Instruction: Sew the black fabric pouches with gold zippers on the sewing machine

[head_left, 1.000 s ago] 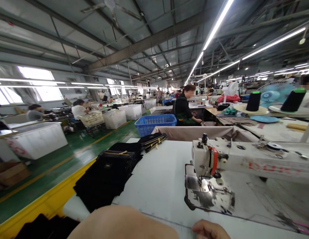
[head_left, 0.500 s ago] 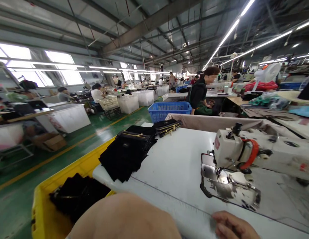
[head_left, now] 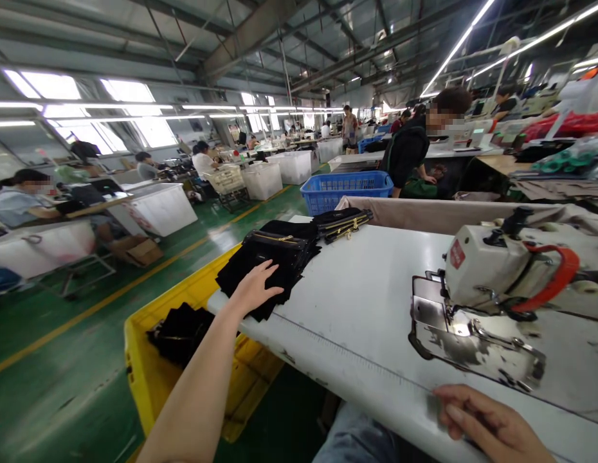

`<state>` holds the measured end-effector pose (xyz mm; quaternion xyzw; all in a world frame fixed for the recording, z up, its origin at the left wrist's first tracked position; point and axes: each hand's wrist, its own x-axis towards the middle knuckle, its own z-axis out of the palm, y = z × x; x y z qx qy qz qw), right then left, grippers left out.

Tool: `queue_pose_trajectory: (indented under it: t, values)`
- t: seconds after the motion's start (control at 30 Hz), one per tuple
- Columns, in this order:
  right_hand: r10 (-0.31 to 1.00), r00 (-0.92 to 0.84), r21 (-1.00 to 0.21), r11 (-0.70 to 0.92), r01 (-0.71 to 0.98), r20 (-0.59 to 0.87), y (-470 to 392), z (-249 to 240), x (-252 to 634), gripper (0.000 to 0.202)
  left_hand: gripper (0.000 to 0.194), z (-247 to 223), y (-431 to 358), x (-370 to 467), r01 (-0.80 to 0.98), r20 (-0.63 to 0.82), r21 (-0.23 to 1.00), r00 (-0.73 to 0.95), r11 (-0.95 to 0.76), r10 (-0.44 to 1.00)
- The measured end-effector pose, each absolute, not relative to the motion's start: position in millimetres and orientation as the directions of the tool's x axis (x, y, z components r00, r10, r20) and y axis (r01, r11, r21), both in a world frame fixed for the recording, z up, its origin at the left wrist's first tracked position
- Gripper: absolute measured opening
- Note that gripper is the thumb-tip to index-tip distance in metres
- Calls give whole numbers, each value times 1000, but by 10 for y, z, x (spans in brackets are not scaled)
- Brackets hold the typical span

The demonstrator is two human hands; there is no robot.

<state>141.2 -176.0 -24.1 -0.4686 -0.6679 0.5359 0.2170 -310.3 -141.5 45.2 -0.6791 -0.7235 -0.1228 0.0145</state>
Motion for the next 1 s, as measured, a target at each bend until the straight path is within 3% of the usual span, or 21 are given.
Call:
queue_pose_trajectory:
  t: [0.2,0.37,0.43,0.5,0.53,0.6,0.7,0.8,0.9,1.0]
  values:
    - [895,-404,-929,-29,369,-188,-1797,-108,1360,40,34,576,-1418,-3064,984,361,168,-118,60,925]
    - [863,-465,-954,-60,295,-198,-1735,45,1236,39,45,1173,-1431,-2924,977,631,142,-214,160,746]
    - [869,-460,-970,-83,230,-183,-1692,104,1139,38,42,1438,-1532,-2616,994,693,86,-109,69,712]
    - [878,-446,-985,-162,61,-172,-1663,172,1013,43,36,1569,-1687,-2153,987,697,-34,138,-160,703]
    - [871,-459,-970,-233,-70,-176,-1658,208,948,49,33,1560,-1776,-1890,950,664,-96,283,-297,692]
    - [808,-565,-851,-408,-331,-167,-1672,275,838,63,27,1396,-1951,-1380,681,451,-233,708,-694,543]
    - [753,-649,-771,-474,-425,-106,-1765,315,765,49,24,985,-2107,-860,418,189,20,890,-908,414]
    - [783,-609,-844,-408,-349,-126,-1901,279,787,28,22,774,-2105,-774,319,122,427,907,-846,403]
    - [840,-531,-858,-348,-377,-107,-2005,281,852,27,34,865,-2050,-947,371,197,502,830,-781,521]
    - [897,-436,-854,-286,-435,-78,-2053,396,937,34,63,985,-2005,-1049,639,202,465,597,-613,776]
